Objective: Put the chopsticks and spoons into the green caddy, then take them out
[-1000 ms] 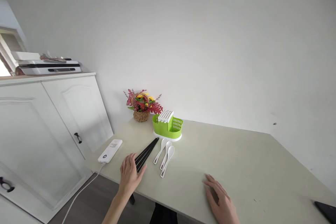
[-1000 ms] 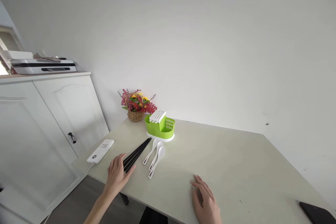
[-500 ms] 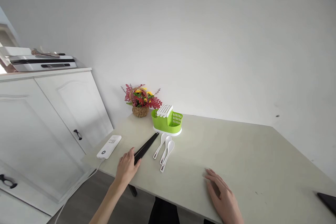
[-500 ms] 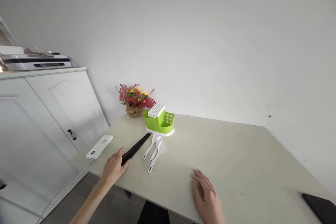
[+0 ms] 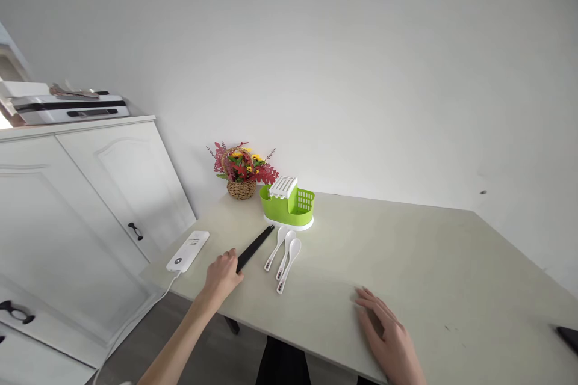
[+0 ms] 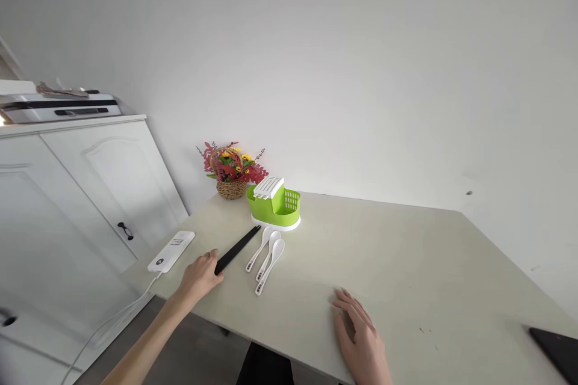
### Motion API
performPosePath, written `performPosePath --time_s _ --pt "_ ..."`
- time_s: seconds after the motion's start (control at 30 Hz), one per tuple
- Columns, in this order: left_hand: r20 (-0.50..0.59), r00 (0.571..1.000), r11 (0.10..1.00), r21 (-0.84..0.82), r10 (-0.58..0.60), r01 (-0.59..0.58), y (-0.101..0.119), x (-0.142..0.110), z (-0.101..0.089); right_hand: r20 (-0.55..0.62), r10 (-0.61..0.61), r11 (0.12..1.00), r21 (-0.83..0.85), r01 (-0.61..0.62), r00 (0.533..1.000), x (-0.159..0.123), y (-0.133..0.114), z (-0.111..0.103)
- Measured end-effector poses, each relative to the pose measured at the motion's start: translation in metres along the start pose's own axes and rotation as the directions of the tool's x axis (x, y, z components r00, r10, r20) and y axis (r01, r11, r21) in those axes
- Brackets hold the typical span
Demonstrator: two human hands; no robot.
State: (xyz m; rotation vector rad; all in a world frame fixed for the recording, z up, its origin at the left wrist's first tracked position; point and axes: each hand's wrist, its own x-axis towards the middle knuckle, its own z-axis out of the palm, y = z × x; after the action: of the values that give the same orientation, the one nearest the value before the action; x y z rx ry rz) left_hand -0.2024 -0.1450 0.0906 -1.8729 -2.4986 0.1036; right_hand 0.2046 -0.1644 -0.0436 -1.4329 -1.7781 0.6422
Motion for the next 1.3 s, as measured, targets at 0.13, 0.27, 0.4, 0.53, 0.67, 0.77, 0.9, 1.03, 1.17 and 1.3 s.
performPosePath --time_s 0.13,0.27,0.4,0.53,0.67,0.77,0.9,1.03,1.17,1.3 --pt "0.044 0.999 0.996 0.092 -0.013 0.009 0.007 0.006 -0.003 -0.011 -0.004 1.0 -0.002 0.004 1.0 0.0 0.001 0.0" --pt "0.067 0.998 0.992 0.13 -0.014 0.005 0.011 0.012 -0.004 -0.009 -0.012 1.0 0.008 0.012 1.0 0.001 0.002 0.0" --pt "0.079 0.997 0.99 0.144 -0.017 0.006 0.012 0.016 -0.003 -0.01 -0.017 1.0 0.023 0.017 1.0 0.001 0.005 0.0" --pt "0.092 0.996 0.988 0.152 -0.016 0.002 0.012 0.02 -0.001 -0.002 -0.02 0.999 0.026 0.02 1.0 0.001 0.005 -0.001" --pt "0.103 0.995 0.987 0.158 -0.009 -0.007 0.009 0.023 0.003 -0.007 -0.008 0.999 0.033 0.009 1.0 0.0 0.001 -0.002" --pt "0.098 0.995 0.986 0.168 -0.007 -0.01 0.007 0.024 0.006 -0.022 -0.004 0.999 0.035 0.005 1.0 0.0 -0.001 -0.002" --pt "0.093 0.996 0.982 0.185 0.009 -0.026 0.005 0.022 0.01 -0.011 -0.002 0.999 0.039 0.002 1.0 0.0 0.0 -0.002" --pt "0.071 0.997 0.978 0.203 0.024 -0.038 0.003 0.019 0.019 -0.007 0.004 0.999 0.054 -0.004 1.0 -0.001 -0.001 -0.002" --pt "0.0 0.999 0.978 0.204 0.051 -0.05 -0.002 0.015 0.034 -0.033 0.01 0.998 0.063 -0.008 0.999 -0.002 -0.004 -0.002" --pt "-0.099 0.992 0.986 0.156 0.082 -0.066 -0.008 0.008 0.048 -0.034 0.015 0.998 0.064 -0.013 0.999 -0.002 -0.005 -0.002"
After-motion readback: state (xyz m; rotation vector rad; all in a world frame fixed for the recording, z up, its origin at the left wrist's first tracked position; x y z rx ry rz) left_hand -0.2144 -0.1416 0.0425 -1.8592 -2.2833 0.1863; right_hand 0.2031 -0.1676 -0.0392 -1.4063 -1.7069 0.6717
